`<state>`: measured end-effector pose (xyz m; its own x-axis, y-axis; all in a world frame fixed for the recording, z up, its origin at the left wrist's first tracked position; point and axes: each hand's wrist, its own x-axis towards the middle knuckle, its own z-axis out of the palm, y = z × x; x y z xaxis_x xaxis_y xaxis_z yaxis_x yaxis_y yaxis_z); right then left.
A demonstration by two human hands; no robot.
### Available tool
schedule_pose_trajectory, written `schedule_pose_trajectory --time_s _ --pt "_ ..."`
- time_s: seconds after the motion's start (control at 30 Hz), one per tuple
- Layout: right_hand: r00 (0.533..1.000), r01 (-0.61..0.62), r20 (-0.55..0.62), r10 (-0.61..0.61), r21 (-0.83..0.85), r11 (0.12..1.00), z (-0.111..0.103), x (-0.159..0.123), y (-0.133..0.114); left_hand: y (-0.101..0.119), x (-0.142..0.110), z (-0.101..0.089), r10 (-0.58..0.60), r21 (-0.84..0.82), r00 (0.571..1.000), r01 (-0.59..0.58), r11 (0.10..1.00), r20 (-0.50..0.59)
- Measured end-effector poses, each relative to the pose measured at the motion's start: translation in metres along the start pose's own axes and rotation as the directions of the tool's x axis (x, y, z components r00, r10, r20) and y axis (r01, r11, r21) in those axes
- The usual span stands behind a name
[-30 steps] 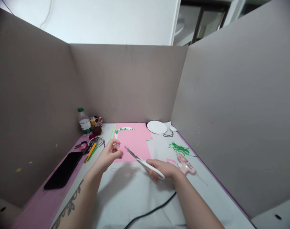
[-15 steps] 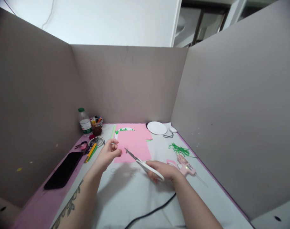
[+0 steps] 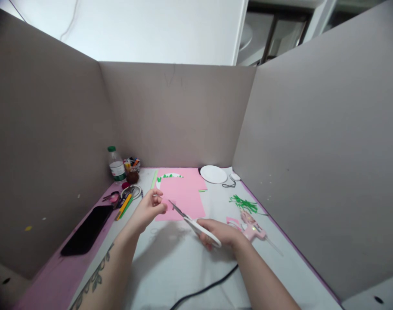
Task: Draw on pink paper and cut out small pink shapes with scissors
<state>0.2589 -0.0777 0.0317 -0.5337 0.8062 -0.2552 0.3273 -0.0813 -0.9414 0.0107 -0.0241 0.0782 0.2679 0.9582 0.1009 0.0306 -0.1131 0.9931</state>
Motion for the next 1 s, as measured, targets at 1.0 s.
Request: schedule_pose_trajectory --time_s 1.0 --pt "0.999 -0.040 0.026 0.040 0.036 0.999 0.003 0.006 0.003 -0.002 -0.001 0.002 0.002 -0.017 0.998 -0.001 1.000 0.061"
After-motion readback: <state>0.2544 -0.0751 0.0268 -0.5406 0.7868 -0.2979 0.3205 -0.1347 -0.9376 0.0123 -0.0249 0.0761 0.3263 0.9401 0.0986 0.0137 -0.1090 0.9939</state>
